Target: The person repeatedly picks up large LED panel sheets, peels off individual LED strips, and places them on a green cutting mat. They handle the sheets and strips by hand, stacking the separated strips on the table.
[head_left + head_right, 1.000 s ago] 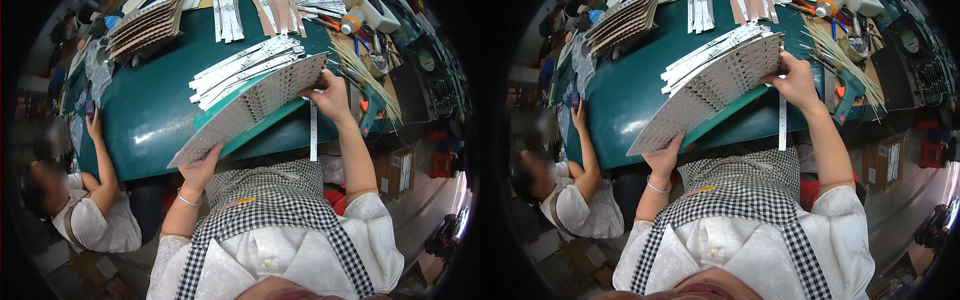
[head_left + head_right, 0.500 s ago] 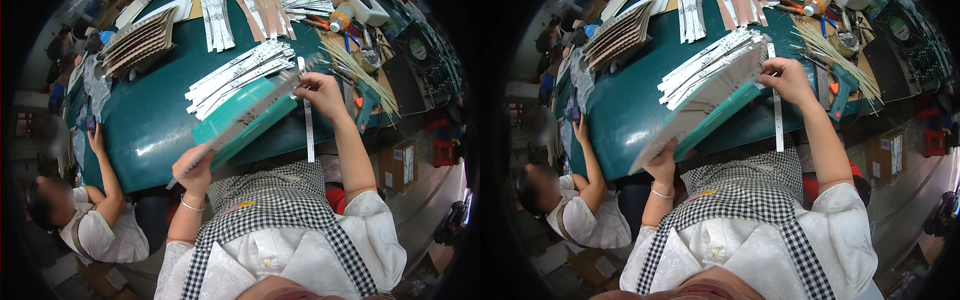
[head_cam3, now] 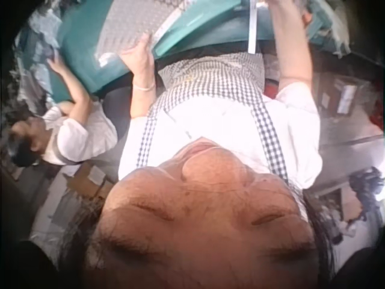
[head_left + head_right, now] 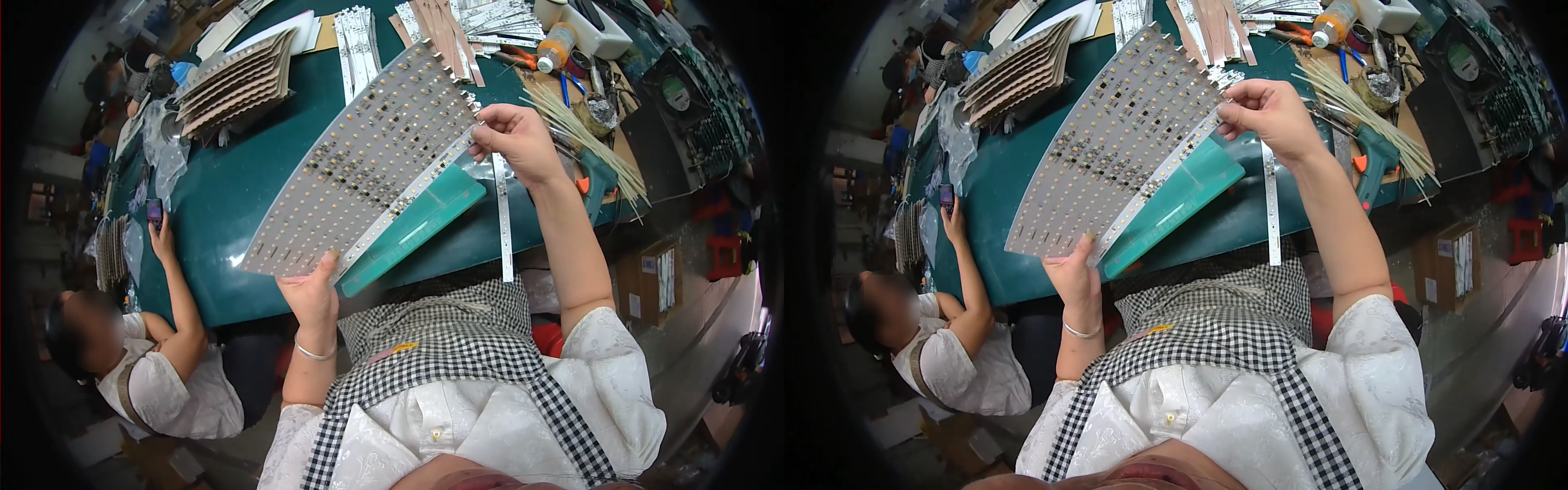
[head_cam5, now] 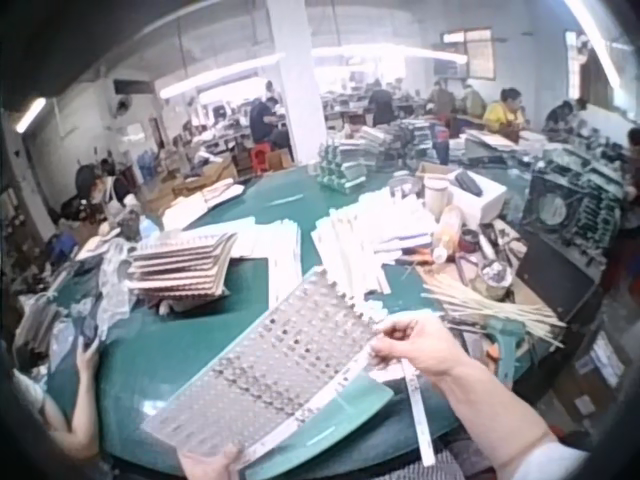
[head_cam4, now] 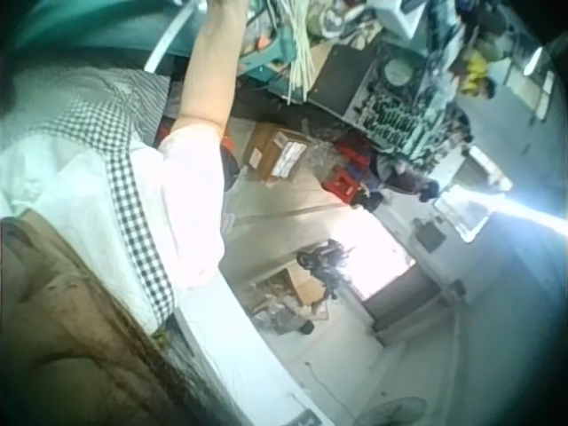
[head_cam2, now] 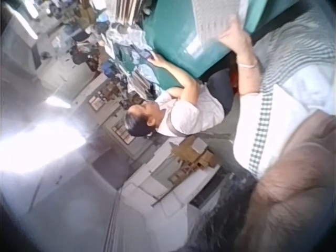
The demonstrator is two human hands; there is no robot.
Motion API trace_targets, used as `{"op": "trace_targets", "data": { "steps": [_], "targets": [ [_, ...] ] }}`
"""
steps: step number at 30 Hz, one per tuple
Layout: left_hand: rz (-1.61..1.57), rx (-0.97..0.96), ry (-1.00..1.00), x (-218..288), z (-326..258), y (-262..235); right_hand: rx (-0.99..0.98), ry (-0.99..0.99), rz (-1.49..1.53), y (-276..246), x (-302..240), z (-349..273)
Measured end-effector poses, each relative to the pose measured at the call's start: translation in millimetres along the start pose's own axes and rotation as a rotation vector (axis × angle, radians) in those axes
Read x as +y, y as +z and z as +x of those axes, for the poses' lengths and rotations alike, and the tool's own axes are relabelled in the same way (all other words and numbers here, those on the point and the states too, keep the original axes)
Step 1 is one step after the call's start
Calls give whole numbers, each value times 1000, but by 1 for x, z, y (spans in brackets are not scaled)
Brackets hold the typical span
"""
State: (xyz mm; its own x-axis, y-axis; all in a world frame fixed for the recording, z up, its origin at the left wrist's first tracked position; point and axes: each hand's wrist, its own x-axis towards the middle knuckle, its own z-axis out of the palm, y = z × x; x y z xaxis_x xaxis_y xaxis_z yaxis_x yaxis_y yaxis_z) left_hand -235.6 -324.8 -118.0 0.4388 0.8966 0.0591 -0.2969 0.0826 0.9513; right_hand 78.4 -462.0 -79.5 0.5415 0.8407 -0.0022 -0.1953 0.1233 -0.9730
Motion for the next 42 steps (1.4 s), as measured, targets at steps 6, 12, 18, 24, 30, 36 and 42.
{"op": "trace_targets", "data": {
  "steps": [6,12,18,24,30,36,42],
  "targets": [
    [-227,135,-3,15,25,-15,143,-15,-19,-11,5,24],
    [-137,179,142,31,33,-32,311,15,-86,-16,30,85],
    [-109,152,18,32,24,-19,555,-616,-1279,-24,44,95],
    [-36,-21,-138,22,8,-12,-154,-5,-133,19,-7,26],
    [12,-162,-188,18,-2,6,-107,154,-235,-7,13,-2],
    [-5,-204,-245,16,14,1,-93,143,-179,-5,16,-5],
    [34,-206,-248,21,14,10,-106,173,-258,-10,14,-3]
  ]
}}
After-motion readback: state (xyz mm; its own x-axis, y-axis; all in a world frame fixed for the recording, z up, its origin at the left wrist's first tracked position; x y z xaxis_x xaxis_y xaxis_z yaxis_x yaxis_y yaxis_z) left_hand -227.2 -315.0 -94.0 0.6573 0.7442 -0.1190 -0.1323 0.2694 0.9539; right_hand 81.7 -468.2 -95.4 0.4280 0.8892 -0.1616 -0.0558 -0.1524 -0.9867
